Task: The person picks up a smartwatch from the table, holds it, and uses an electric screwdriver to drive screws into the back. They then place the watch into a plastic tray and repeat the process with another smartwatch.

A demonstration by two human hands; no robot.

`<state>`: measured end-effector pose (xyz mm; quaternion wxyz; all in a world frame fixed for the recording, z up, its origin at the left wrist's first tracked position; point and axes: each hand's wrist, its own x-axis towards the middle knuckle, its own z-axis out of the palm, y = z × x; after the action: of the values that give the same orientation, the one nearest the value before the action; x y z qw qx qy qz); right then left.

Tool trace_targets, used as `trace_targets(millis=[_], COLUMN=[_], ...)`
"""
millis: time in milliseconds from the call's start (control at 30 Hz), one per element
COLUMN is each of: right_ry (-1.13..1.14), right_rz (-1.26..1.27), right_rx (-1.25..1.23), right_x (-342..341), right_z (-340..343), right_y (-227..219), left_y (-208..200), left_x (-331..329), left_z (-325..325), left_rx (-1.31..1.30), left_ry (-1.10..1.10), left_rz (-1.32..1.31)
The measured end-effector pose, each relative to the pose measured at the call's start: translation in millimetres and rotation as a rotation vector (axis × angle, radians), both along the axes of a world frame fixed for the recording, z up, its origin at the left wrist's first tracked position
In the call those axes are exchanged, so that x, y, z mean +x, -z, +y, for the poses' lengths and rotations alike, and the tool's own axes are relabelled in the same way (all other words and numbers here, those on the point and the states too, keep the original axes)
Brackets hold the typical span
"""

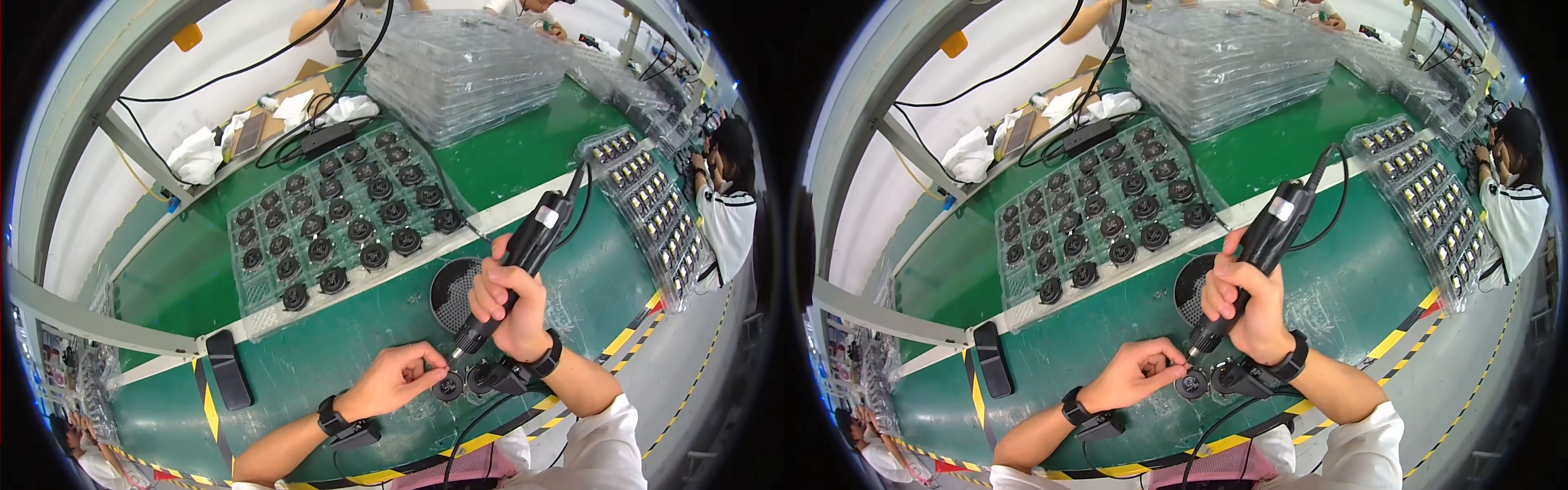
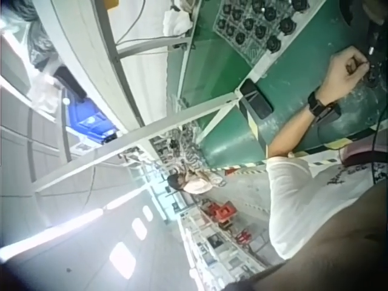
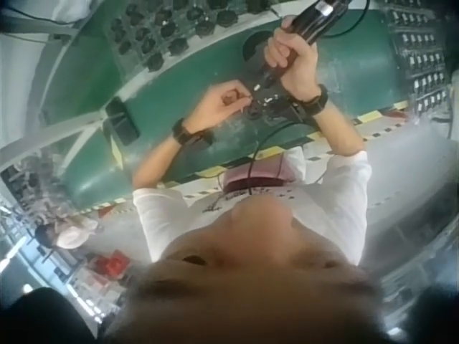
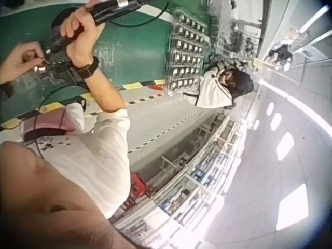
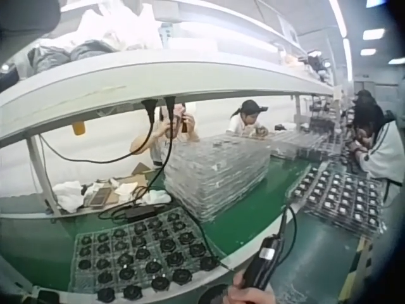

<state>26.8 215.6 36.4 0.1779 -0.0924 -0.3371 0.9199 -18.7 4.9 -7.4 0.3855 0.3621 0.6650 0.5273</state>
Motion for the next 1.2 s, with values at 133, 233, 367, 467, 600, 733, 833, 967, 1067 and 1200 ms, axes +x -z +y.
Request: trace_targets(millis=[133,233,367,467,600,733,833,967,1067,1200], right_ry=[-0.023,-0.034,-0.047,-0.052,-0.049,-0.052,-0.056,-0.062,-0.077,-0.054], right_rz=[0.014,0.034,0.039,0.043,0.047,0.034,0.025,0.010,-0.013,0.012], right_rx=[-0.005,0.002,0.018,0.029,0.043,0.052,0.058,0.051,0.040,0.042], right_x=[-0.2,-1.1,0.0,0.4,1.7,2.0,1.5,1.4,0.3,2.2], right_z=[-0.7,-0.2,-0.7,-1.1,-1.1,-2.5,-2.7,-1.3,-4.2,-1.0], right_y=[-0.7,-0.5,-1.2,-2.8,-3.4,-4.1,-4.5,-5.4,-7.9,-8.3], left_y=[-4.1,-7.0,-7.1,-4.1,-1.4,-2.9,-2.2,-6.1,-4.2,-5.5], left_x=[-0.2,-2.0,-1.5,-0.5,0.1,1.3,1.9,0.4,-0.3,-0.6], left_z=[0.2,1.4,3.3,2.9,2.7,1.6,1.3,4.5,2.8,4.4], left_rx=[-0.022,-0.035,-0.050,-0.047,-0.076,-0.085,-0.075,-0.088,-0.114,-0.124], left_ry=[0.001,-0.001,-0.005,-0.019,-0.015,-0.012,-0.036,-0.032,-0.045,-0.068], left_rz=[-0.012,-0.020,-0.034,-0.051,-0.055,-0.059,-0.058,-0.041,-0.079,-0.124])
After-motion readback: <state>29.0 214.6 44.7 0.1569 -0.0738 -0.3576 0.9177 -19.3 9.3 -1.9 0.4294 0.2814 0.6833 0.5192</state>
